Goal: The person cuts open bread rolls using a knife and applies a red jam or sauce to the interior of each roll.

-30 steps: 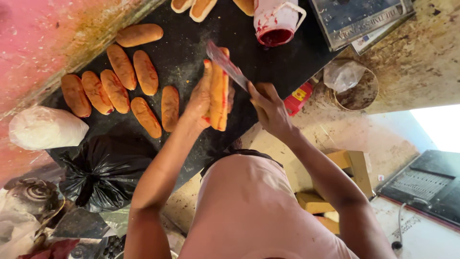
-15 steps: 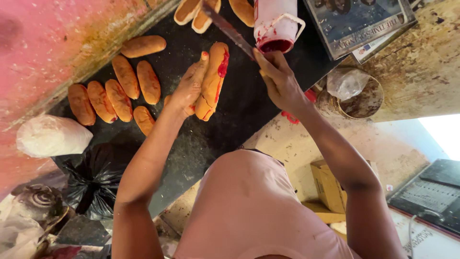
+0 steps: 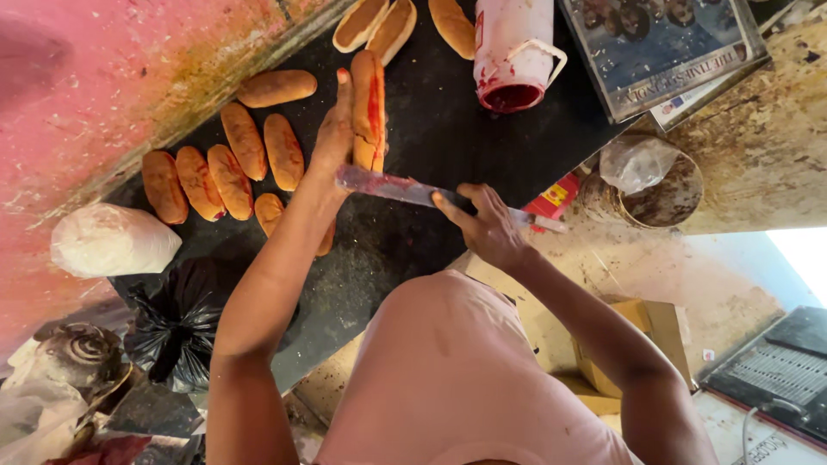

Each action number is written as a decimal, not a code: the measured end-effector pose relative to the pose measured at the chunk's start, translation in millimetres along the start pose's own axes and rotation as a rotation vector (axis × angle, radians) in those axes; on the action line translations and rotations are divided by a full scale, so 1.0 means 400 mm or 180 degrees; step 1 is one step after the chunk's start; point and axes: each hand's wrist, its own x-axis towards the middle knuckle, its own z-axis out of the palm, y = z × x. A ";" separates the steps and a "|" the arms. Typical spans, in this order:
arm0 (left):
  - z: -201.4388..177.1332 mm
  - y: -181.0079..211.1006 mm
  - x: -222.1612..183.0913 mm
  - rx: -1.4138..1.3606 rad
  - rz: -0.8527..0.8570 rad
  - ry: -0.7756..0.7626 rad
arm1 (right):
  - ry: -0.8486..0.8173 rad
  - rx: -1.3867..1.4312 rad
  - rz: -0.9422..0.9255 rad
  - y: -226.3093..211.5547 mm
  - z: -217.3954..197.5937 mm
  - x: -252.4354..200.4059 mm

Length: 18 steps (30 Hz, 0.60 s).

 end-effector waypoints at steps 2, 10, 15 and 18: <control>-0.007 -0.003 0.013 -0.0387 -0.0013 0.0040 | -0.0034 -0.0045 0.0110 0.004 -0.016 0.002; 0.021 -0.054 0.008 -0.1438 -0.0394 -0.0035 | 0.0043 0.0565 0.0287 0.014 -0.006 0.090; 0.031 -0.028 0.021 -0.1215 -0.0356 -0.0001 | -0.0080 0.0197 -0.0115 0.007 0.025 0.091; -0.021 0.006 0.004 -0.0488 -0.0154 0.0203 | -0.0221 0.0009 -0.0101 0.022 -0.003 0.039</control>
